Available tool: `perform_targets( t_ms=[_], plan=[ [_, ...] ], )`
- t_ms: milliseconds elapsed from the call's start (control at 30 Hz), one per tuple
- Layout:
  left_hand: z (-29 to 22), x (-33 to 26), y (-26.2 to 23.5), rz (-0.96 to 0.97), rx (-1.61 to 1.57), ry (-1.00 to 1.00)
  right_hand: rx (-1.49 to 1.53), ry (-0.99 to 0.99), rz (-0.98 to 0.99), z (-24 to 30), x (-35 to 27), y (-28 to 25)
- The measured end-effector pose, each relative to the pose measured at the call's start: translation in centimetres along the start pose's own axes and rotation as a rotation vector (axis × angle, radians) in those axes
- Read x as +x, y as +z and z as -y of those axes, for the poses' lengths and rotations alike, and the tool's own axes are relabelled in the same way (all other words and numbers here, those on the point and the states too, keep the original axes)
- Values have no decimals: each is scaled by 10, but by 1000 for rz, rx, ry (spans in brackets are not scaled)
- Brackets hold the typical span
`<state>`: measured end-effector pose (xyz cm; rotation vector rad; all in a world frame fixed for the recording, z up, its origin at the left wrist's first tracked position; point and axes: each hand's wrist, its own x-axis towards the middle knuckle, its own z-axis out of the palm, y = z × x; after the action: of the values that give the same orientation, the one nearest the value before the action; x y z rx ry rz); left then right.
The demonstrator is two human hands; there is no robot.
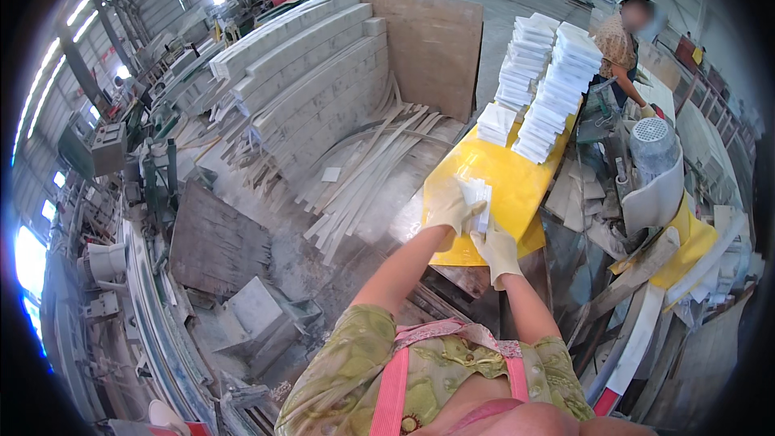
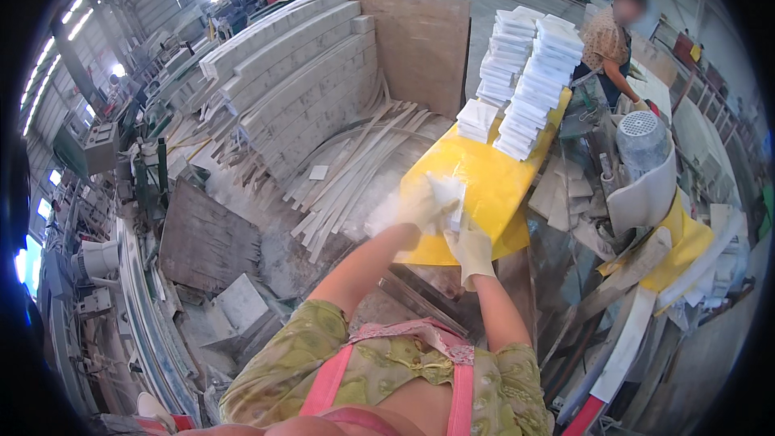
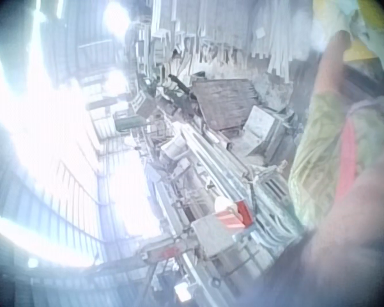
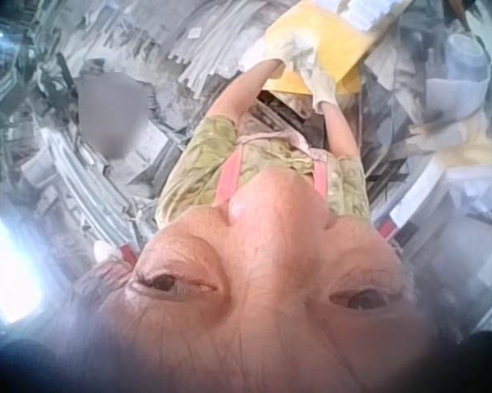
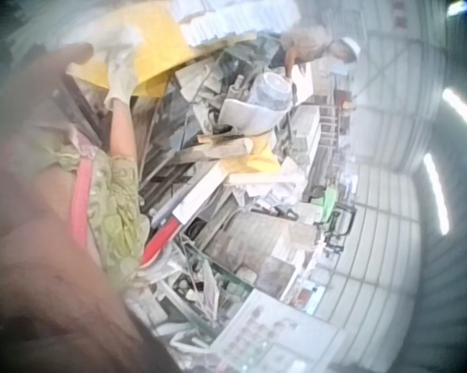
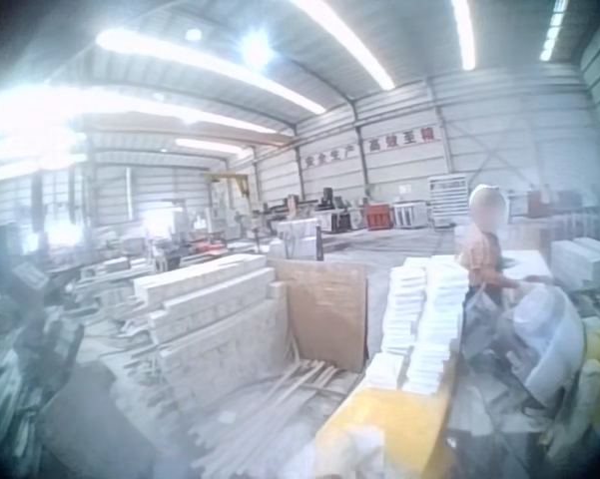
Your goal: The person repeatedly picks white rectangular panels from a yellow tray and stacks them on a growing pile. The hands move each panel one at a time, aligning edges before placing it on the stack.
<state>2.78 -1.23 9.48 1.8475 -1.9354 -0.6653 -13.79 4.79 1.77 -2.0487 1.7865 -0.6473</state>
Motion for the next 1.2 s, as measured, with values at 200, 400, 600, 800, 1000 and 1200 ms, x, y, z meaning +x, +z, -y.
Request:
perform_targets(
  t_ms=[200,400,600,800,1000,1200],
  plan=[
    [-6,25,4,127,-34,-27,-20,10,35,11,-29,-1],
    [-47,37,44,118,439,-420,107,95,99,21,-35,-5],
    [-31,63,74,-41,374,-682,257,5,-42,15,-37,1],
    [-19,58,82,-101,487,-555,301,-11,-8,20,-37,-10],
    [-7,77,89,32,623,-617,303,-13,35,27,-36,-19],
    [-24,46,81,-247,482,-459,234,54,69,23,-35,-9]
  ],
)
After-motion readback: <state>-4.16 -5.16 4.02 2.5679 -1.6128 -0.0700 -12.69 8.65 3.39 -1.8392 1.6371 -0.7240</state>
